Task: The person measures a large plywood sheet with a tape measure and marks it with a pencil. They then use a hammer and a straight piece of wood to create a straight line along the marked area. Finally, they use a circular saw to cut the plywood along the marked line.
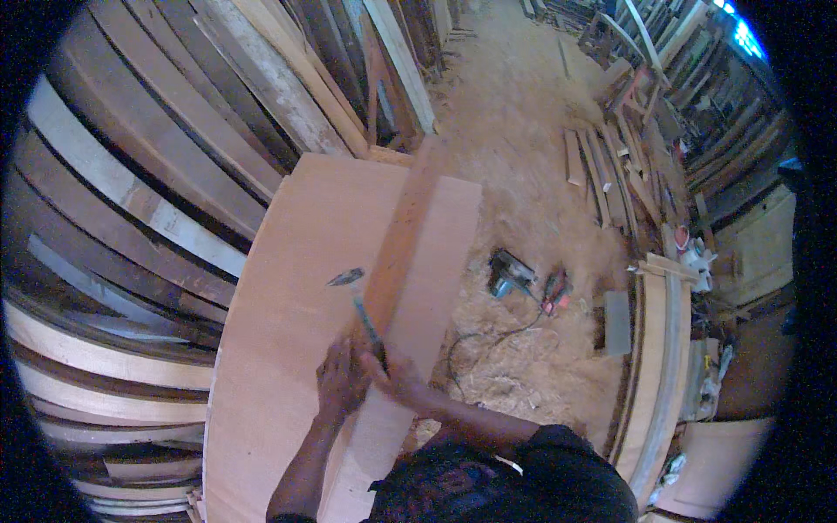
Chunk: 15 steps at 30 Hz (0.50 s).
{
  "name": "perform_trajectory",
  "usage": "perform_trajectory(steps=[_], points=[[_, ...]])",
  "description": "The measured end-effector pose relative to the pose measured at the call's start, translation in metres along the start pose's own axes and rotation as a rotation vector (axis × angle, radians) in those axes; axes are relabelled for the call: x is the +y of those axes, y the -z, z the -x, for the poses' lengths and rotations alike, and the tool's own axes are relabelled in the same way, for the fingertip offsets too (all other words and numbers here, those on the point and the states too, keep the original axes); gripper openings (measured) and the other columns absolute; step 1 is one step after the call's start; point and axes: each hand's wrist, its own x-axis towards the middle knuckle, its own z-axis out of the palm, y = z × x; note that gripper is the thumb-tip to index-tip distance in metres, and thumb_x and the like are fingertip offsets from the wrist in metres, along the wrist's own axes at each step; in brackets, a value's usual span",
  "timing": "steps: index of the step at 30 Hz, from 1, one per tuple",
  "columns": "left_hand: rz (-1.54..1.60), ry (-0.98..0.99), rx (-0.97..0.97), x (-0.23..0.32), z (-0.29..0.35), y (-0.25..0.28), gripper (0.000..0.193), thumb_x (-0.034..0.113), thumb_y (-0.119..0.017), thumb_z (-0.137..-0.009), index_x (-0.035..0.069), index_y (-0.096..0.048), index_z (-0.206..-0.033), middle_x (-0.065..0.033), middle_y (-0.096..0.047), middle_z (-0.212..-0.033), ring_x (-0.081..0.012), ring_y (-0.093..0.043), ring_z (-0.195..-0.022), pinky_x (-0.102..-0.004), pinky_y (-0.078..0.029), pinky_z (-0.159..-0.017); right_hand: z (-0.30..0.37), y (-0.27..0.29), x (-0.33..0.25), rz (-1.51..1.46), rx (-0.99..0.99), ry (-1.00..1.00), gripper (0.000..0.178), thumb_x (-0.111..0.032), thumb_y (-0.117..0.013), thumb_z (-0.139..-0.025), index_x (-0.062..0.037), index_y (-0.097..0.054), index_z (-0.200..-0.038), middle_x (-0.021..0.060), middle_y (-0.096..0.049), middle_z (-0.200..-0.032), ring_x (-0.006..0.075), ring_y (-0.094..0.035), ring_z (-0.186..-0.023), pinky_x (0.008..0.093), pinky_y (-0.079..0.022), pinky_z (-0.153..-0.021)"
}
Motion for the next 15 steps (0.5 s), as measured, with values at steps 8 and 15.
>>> perform_trajectory(steps=[8, 15], points=[[-0.327, -0.116, 0.055, 0.041, -0.045, 0.002, 0.09, 0.049, -0.061, -0.094, 0.004, -0.024, -0.162, -0.0214, -0.025, -0.167, -0.0384, -0.024, -0.155, -0.0532, -0.018, -0.121, -0.054, 0.037, 0.023, 0.001, 0.226, -0.101, 0.024, -0.024, -0.064, -0.103, -0.0002, -0.061, -0.109, 0.0094, -0.061, -0.074, 0.0187, -0.058, -0.064, 0.0372, -0.049, -0.057], [-0.264, -0.097, 0.048, 0.036, -0.045, -0.002, 0.086, 0.049, -0.058, -0.096, 0.004, -0.025, -0.161, -0.0224, -0.029, -0.165, -0.0392, -0.025, -0.154, -0.0545, -0.019, -0.12, -0.084, 0.022, 0.038, -0.403, 0.16, -0.245, 0.025, -0.029, -0.062, -0.103, -0.0048, -0.064, -0.106, 0.0039, -0.063, -0.077, 0.0124, -0.056, -0.06, 0.0312, -0.046, -0.054]])
